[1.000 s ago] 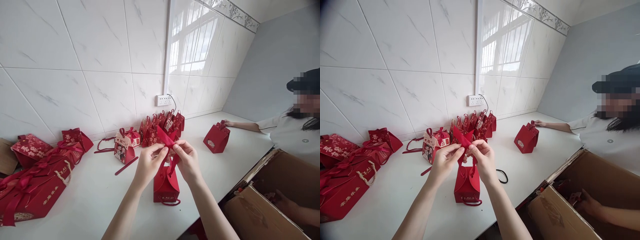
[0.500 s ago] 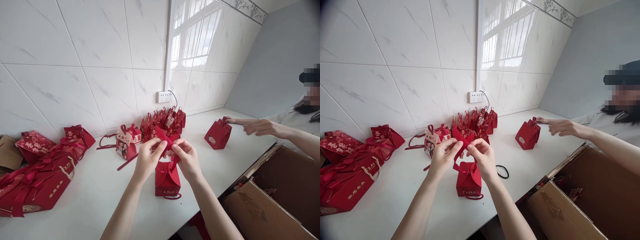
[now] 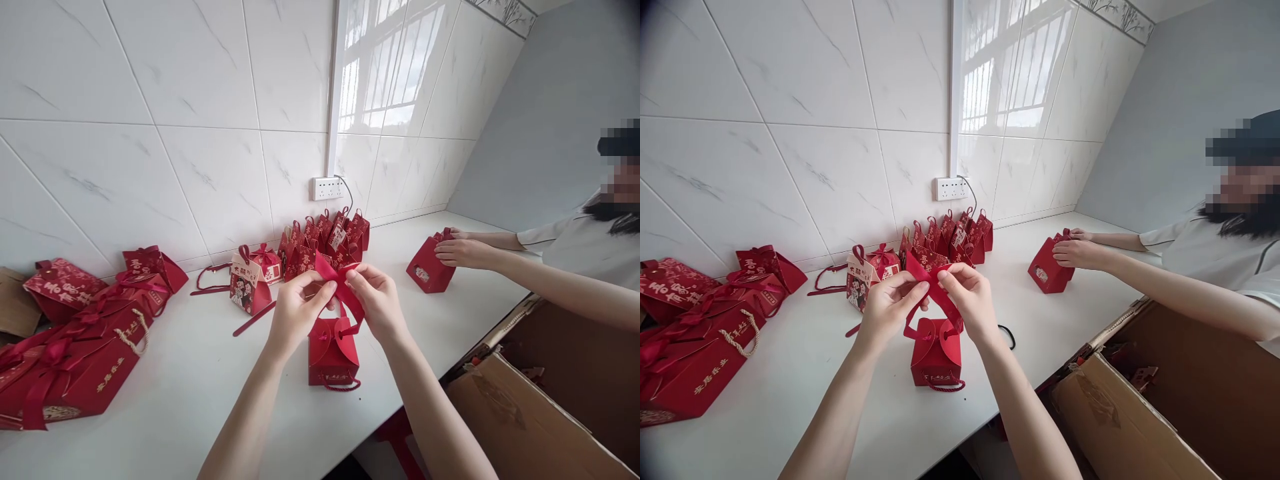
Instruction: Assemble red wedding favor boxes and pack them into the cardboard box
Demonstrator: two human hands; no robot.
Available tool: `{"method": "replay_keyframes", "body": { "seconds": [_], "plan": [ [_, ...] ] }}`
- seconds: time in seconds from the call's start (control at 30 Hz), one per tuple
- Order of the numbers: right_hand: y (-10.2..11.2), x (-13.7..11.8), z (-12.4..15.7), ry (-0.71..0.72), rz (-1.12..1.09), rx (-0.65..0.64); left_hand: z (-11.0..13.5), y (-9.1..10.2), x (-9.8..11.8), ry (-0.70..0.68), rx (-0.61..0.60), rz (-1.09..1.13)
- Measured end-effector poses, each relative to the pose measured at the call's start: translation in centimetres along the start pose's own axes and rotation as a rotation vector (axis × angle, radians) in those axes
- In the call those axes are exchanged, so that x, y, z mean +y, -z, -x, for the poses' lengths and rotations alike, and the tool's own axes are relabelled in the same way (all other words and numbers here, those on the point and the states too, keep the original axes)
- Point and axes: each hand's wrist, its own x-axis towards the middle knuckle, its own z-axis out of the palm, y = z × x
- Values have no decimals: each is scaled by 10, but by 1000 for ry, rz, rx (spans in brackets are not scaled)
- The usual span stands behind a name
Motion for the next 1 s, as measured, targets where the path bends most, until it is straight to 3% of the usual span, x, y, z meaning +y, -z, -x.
{"method": "replay_keyframes", "body": {
  "seconds": [0.23, 0.57, 0.8, 1.0],
  "plan": [
    [-6, -14, -14, 69, 175, 17, -2, 2, -3, 8, 59, -52],
    [-8, -19, -20, 108, 235, 20, -6, 2, -7, 74, 25, 39],
    [0, -8, 4, 570, 555, -16, -15, 11, -9, 212, -51, 278],
    [7, 9, 17, 806, 846, -67, -16, 14, -9, 195, -53, 169]
  ]
}}
